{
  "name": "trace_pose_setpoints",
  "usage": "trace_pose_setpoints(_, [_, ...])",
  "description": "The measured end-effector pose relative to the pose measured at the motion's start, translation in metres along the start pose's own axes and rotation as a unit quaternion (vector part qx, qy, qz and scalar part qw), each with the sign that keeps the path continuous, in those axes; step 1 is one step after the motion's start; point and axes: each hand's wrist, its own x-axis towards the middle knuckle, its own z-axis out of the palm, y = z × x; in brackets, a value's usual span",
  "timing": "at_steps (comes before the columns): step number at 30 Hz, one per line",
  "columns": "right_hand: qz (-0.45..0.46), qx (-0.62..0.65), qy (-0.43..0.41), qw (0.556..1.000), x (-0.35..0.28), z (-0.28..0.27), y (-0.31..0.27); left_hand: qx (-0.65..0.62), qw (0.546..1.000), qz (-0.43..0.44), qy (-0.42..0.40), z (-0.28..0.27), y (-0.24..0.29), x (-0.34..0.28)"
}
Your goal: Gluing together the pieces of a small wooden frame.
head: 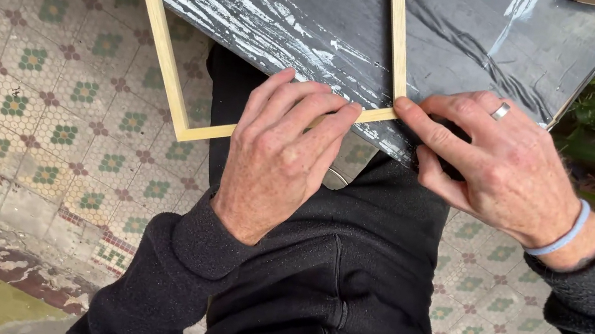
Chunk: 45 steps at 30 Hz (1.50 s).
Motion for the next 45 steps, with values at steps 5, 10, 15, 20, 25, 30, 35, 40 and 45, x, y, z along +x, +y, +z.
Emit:
trace_pose_setpoints(5, [-0.066,-0.077,-0.026,0.995,0.003,-0.009,0.005,0.001,1.000,-0.003,-0.005,0.000,0.002,0.000])
trace_pose_setpoints(10, [-0.111,-0.125,-0.059,0.984,-0.011,-0.011,0.021,-0.013,1.000,-0.014,0.008,0.000,0.004,0.002])
trace_pose_setpoints(15, [-0.061,-0.061,-0.043,0.995,-0.031,-0.020,0.020,-0.008,1.000,-0.019,0.010,0.007,-0.001,0.001])
trace_pose_setpoints(20, [0.025,0.005,0.017,1.000,-0.030,-0.008,0.009,-0.002,1.000,-0.011,-0.014,-0.006,0.006,0.010])
trace_pose_setpoints(25, [0.007,0.046,0.072,0.996,-0.020,0.016,0.004,0.002,1.000,-0.013,-0.028,-0.010,0.012,0.016])
trace_pose_setpoints(30, [-0.001,0.072,0.083,0.994,-0.013,0.014,-0.001,0.006,1.000,-0.022,-0.018,-0.009,0.011,0.015])
trace_pose_setpoints(35, [-0.053,-0.015,0.062,0.997,-0.015,0.012,0.008,0.002,1.000,-0.023,-0.014,-0.008,0.011,0.014])
trace_pose_setpoints(40, [0.047,0.026,0.055,0.997,-0.017,0.000,0.003,-0.005,1.000,-0.026,-0.012,-0.007,0.011,0.013])
trace_pose_setpoints(45, [0.091,0.106,0.082,0.987,-0.019,0.007,-0.003,0.010,0.999,-0.025,-0.025,-0.012,0.009,0.019])
